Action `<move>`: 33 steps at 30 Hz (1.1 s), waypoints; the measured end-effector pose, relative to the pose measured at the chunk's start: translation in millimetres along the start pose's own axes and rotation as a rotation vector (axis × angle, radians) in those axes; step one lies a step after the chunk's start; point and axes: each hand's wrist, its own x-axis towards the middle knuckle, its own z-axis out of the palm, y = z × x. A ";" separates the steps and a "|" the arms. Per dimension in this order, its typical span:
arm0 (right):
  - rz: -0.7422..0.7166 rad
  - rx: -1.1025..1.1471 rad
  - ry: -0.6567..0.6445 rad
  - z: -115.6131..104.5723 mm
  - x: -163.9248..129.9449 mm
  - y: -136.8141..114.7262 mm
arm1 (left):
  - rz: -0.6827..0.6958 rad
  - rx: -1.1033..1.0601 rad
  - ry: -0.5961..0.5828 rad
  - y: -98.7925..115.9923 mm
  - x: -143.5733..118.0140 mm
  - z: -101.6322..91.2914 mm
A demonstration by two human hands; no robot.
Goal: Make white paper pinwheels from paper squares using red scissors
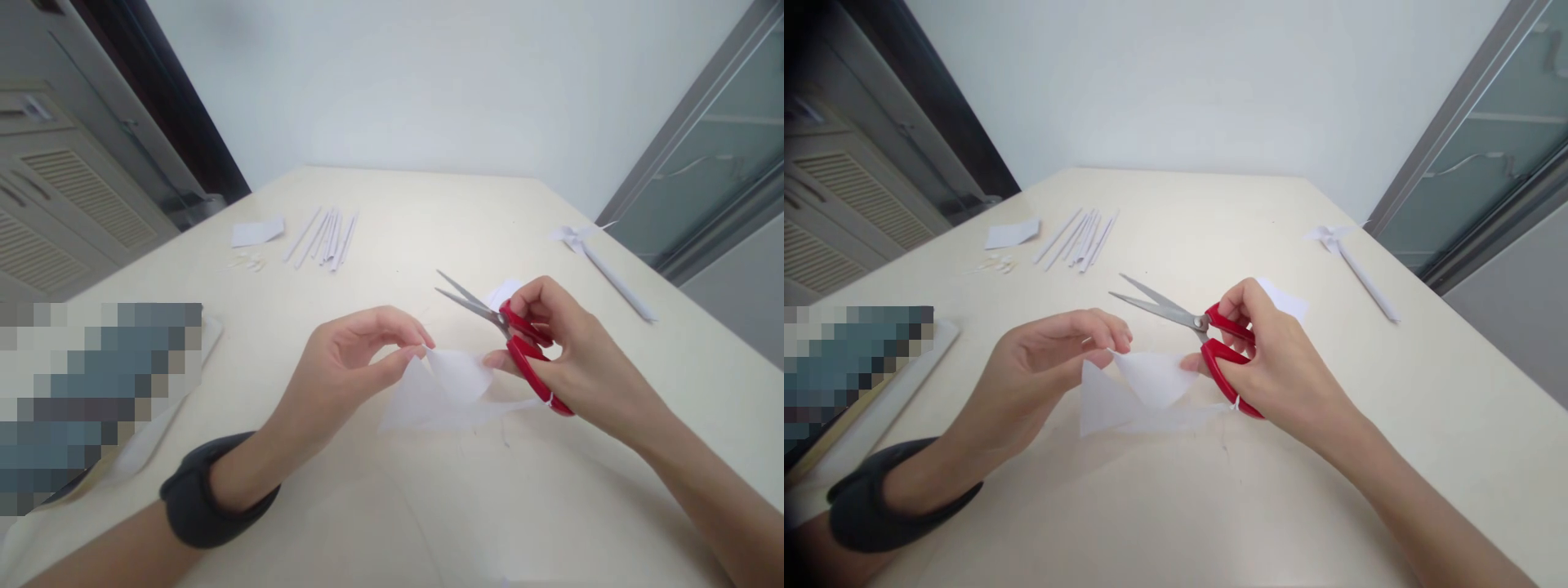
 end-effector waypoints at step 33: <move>-0.056 -0.161 -0.067 11.5 -10.0 -14.1 | 0.064 0.153 0.026 -2.3 -2.9 0.0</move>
